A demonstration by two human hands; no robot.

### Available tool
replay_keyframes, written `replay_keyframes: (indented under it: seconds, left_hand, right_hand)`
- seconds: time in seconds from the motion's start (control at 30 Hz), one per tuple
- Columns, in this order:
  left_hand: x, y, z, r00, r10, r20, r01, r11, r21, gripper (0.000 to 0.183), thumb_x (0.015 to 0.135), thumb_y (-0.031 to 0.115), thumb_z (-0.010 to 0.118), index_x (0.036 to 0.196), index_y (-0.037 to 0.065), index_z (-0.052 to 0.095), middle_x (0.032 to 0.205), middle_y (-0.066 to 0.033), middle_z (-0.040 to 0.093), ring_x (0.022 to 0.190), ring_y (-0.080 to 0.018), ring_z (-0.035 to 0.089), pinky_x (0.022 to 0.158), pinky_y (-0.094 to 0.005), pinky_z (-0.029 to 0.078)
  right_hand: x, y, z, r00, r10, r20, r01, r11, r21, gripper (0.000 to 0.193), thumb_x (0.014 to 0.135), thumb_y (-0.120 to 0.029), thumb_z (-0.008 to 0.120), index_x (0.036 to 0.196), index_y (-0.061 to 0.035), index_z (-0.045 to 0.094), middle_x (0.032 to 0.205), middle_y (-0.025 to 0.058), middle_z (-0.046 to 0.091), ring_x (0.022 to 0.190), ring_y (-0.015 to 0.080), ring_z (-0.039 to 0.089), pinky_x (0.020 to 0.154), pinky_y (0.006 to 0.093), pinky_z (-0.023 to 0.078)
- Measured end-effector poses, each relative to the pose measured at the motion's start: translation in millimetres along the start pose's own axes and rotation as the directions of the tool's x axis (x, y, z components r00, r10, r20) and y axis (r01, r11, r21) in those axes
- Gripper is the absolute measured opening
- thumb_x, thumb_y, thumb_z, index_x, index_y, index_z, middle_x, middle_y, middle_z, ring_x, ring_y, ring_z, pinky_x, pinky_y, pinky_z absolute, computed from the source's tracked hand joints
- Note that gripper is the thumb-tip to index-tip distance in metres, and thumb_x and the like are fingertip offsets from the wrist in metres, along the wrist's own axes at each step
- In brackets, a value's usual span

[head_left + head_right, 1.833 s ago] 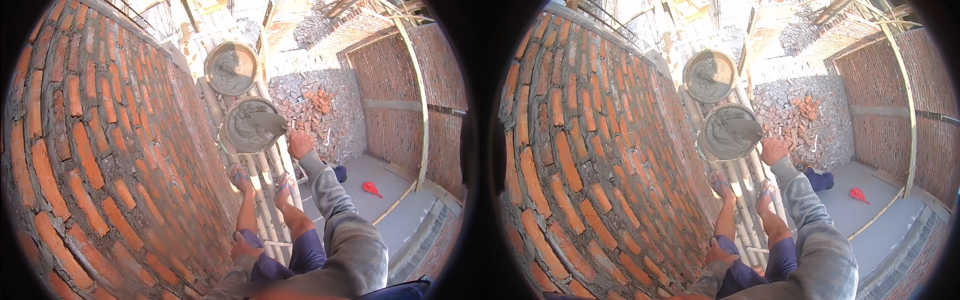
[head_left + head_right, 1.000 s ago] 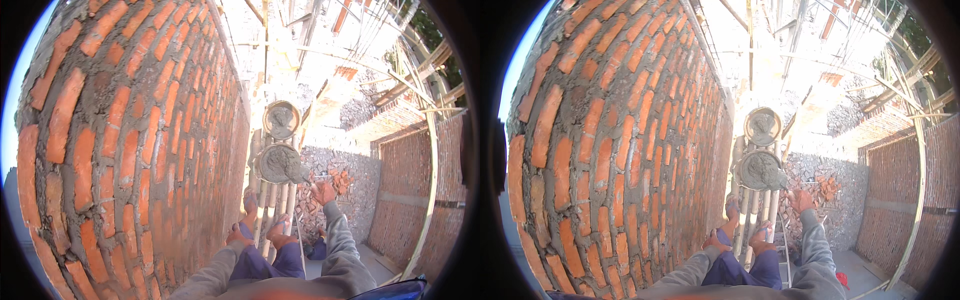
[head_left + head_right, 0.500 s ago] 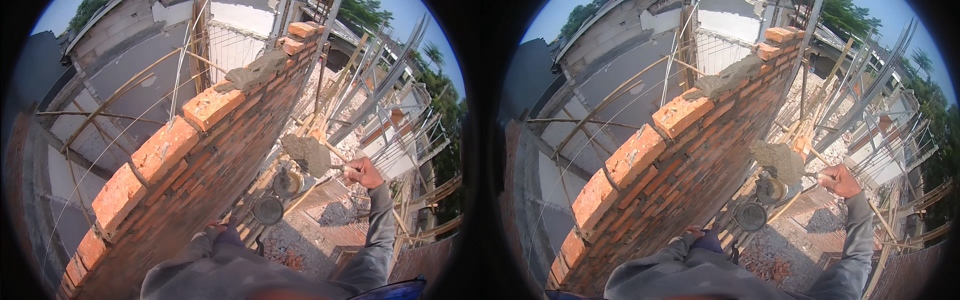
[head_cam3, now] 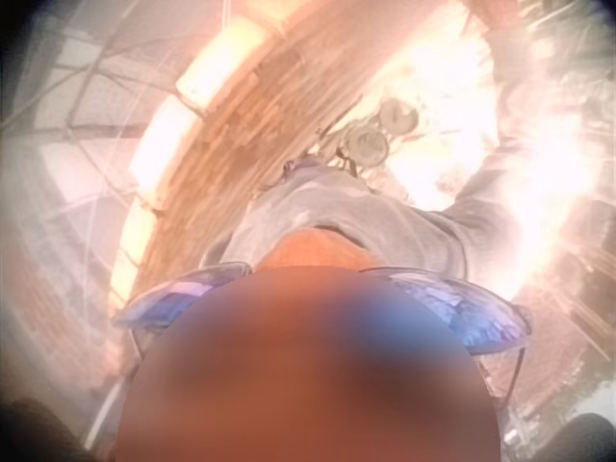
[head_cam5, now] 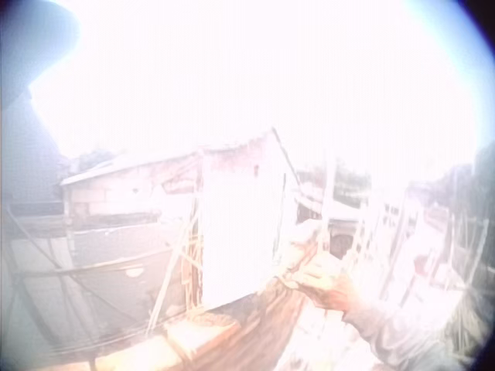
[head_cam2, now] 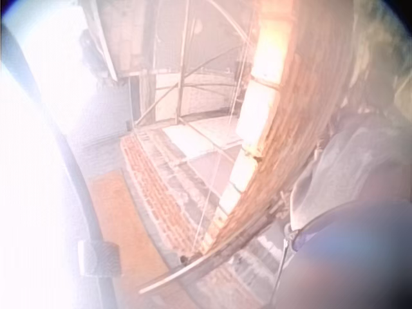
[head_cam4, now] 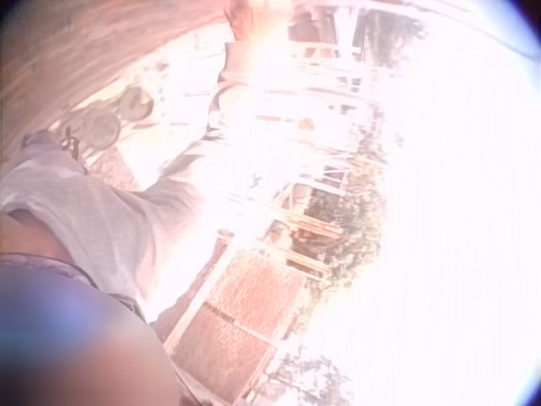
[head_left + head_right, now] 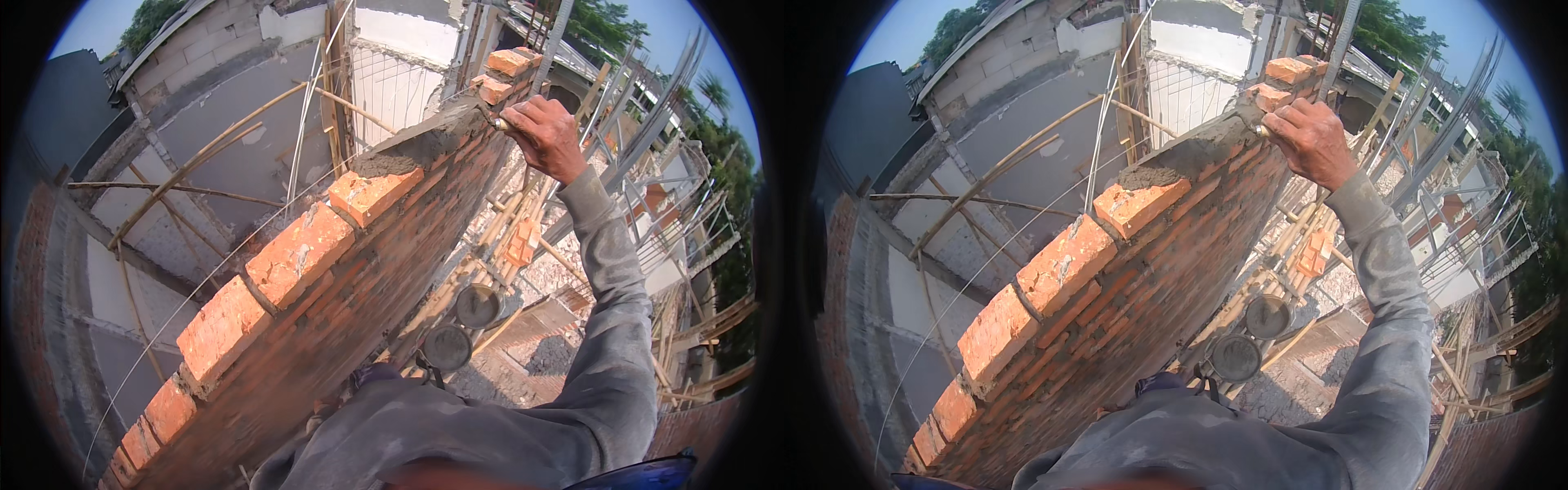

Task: The person scoops mortar from a headpan with a trowel, spreads it on a brick wall, and places bricks one by one. The person taps bricks into alignment and scrapes excess mortar from the joints.

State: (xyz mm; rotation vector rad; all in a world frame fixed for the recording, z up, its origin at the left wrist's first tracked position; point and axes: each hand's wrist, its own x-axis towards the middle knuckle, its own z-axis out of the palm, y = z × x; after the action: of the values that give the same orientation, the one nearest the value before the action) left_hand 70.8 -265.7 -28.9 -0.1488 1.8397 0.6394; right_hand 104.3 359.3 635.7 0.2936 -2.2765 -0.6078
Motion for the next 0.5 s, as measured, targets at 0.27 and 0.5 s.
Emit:
replay_keyframes:
  seconds: [0.27,0.5]
  left_hand:
    - [-4,23,-17,1.000,-0.027,0.010,0.027,0.999,0.017,0.070,0.085,0.027,0.090,0.149,0.007,0.068,0.134,-0.0134,0.076,0.125,-0.0266,0.072,0.106,-0.0387,0.056]
    - [2,49,-26,1.000,0.002,0.007,-0.002,0.997,0.071,0.069,0.087,0.026,0.088,0.149,0.006,0.067,0.135,-0.0131,0.076,0.125,-0.0252,0.071,0.106,-0.0379,0.056]
  right_hand:
    - [27,-67,11,0.998,-0.064,0.020,0.067,0.966,-0.248,0.030,0.089,-0.013,0.074,0.118,-0.0135,0.076,0.097,-0.0009,0.065,0.092,0.0199,0.061,0.072,0.0389,0.044]
    - [-33,-2,23,0.948,0.261,0.183,-0.163,0.890,-0.426,0.028,0.091,-0.015,0.073,0.117,-0.0064,0.075,0.094,0.0047,0.061,0.093,0.0237,0.062,0.074,0.0429,0.048]
